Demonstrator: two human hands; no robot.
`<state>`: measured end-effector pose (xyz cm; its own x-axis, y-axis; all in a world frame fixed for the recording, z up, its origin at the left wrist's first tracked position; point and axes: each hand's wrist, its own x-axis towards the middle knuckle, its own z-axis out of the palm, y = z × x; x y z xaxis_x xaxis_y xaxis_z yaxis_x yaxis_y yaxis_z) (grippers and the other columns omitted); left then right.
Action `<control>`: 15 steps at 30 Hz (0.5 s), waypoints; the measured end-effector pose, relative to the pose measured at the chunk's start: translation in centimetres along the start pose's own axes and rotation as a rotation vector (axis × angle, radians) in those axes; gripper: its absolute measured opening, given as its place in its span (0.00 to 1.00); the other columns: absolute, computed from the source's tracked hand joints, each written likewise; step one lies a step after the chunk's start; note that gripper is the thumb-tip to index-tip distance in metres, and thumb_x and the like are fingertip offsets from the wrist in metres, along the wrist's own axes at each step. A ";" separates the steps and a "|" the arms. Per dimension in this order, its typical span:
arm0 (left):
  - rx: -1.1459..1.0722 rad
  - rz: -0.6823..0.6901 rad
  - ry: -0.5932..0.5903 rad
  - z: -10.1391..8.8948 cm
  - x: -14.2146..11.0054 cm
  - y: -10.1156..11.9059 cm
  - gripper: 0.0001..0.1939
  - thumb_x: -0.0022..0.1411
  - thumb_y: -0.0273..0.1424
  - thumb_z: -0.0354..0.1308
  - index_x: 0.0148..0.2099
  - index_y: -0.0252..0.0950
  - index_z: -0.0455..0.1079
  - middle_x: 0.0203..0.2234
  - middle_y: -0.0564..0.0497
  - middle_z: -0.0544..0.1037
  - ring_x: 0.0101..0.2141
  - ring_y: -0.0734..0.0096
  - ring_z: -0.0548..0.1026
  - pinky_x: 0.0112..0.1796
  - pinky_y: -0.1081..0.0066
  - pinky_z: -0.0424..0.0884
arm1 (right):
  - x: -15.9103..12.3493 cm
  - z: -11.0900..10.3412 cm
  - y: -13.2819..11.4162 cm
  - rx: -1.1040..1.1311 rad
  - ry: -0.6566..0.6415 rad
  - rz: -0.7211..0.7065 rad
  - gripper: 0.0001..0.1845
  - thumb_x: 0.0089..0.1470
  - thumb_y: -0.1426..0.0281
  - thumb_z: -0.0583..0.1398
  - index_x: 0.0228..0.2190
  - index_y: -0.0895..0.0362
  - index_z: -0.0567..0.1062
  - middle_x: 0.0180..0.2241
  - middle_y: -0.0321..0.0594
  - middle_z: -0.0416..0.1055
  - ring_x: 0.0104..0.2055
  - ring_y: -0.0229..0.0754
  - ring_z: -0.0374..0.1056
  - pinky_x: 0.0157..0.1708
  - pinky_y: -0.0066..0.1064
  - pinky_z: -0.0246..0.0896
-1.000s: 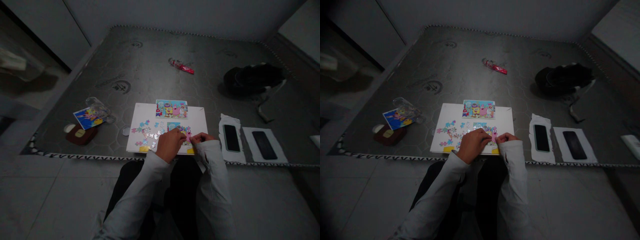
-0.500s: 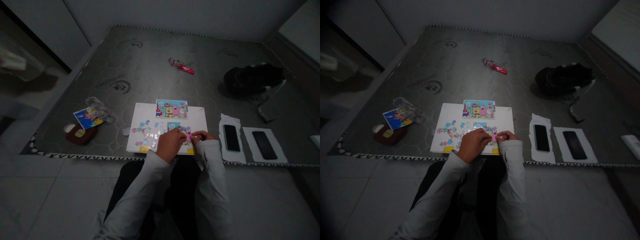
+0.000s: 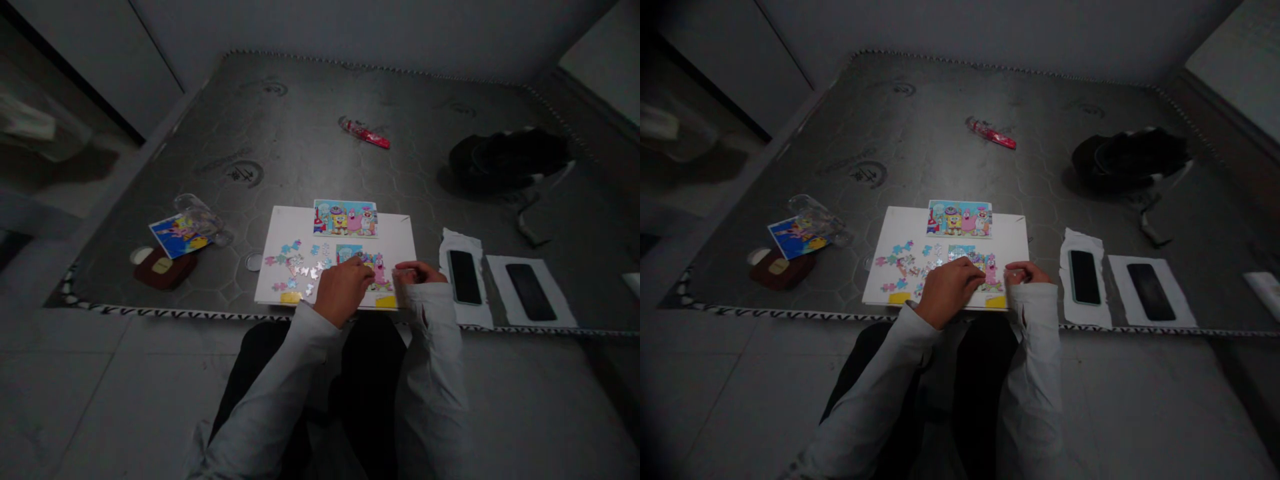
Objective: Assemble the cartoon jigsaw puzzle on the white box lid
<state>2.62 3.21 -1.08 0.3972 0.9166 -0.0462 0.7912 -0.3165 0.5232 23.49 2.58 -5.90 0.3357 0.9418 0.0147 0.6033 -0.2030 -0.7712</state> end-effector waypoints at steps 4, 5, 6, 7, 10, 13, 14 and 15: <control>0.017 -0.002 0.020 -0.5 -0.2 0.2 0.11 0.73 0.36 0.57 0.50 0.45 0.81 0.46 0.53 0.82 0.43 0.66 0.80 0.36 0.68 0.71 | 0.7 -0.3 0.7 0.048 0.028 0.046 0.22 0.43 0.53 0.63 0.33 0.57 0.85 0.18 0.34 0.65 0.19 0.34 0.53 0.20 0.28 0.43; 0.024 -0.014 0.035 -0.8 -0.2 0.1 0.11 0.73 0.35 0.57 0.51 0.45 0.80 0.46 0.54 0.82 0.43 0.66 0.80 0.36 0.68 0.71 | 0.7 -0.3 0.7 0.042 0.035 0.050 0.22 0.43 0.54 0.62 0.33 0.57 0.85 0.18 0.34 0.65 0.19 0.34 0.53 0.20 0.29 0.43; 0.031 -0.030 0.055 -1.3 -0.3 0.0 0.12 0.73 0.34 0.56 0.51 0.46 0.80 0.47 0.54 0.82 0.42 0.65 0.80 0.36 0.68 0.70 | 0.7 -0.4 0.6 0.033 0.038 0.051 0.22 0.43 0.54 0.62 0.33 0.57 0.85 0.18 0.34 0.65 0.20 0.35 0.53 0.20 0.29 0.43; 0.038 -0.052 0.082 -1.8 -0.4 -0.2 0.12 0.73 0.33 0.56 0.52 0.46 0.80 0.47 0.54 0.82 0.42 0.65 0.80 0.35 0.68 0.70 | 0.6 -0.4 0.5 0.023 0.043 0.048 0.22 0.44 0.55 0.62 0.33 0.57 0.86 0.18 0.35 0.66 0.20 0.35 0.53 0.20 0.29 0.44; 0.038 -0.119 0.182 -4.0 -1.0 -1.5 0.10 0.72 0.30 0.57 0.48 0.45 0.79 0.47 0.54 0.82 0.42 0.65 0.80 0.39 0.68 0.71 | 0.3 -0.3 -0.1 0.006 0.068 0.022 0.22 0.45 0.55 0.62 0.34 0.56 0.86 0.18 0.35 0.66 0.20 0.35 0.54 0.20 0.29 0.44; 0.070 -0.209 0.272 -6.3 -1.8 -3.5 0.09 0.70 0.29 0.58 0.47 0.42 0.79 0.46 0.51 0.82 0.45 0.63 0.79 0.44 0.67 0.71 | 0.0 -0.3 -0.8 -0.003 0.062 0.012 0.22 0.45 0.54 0.62 0.34 0.56 0.86 0.19 0.35 0.67 0.21 0.35 0.54 0.20 0.28 0.43; 0.090 -0.248 0.288 -7.0 -2.1 -4.3 0.09 0.70 0.29 0.58 0.46 0.42 0.79 0.46 0.50 0.82 0.45 0.62 0.79 0.45 0.66 0.70 | -0.1 -0.3 -1.1 -0.004 0.056 0.015 0.21 0.45 0.54 0.62 0.33 0.56 0.86 0.19 0.35 0.67 0.21 0.34 0.54 0.20 0.28 0.44; 0.104 -0.277 0.289 -7.6 -2.4 -5.0 0.09 0.70 0.29 0.57 0.46 0.42 0.79 0.46 0.50 0.82 0.45 0.61 0.79 0.45 0.66 0.70 | -0.2 -0.4 -1.3 -0.006 0.055 0.017 0.21 0.46 0.55 0.62 0.34 0.56 0.86 0.19 0.35 0.67 0.21 0.34 0.53 0.20 0.28 0.44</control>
<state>-5.78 4.45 2.89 0.0272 0.9968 0.0754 0.8985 -0.0575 0.4352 22.86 2.56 -4.65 0.3853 0.9221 0.0366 0.6012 -0.2207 -0.7680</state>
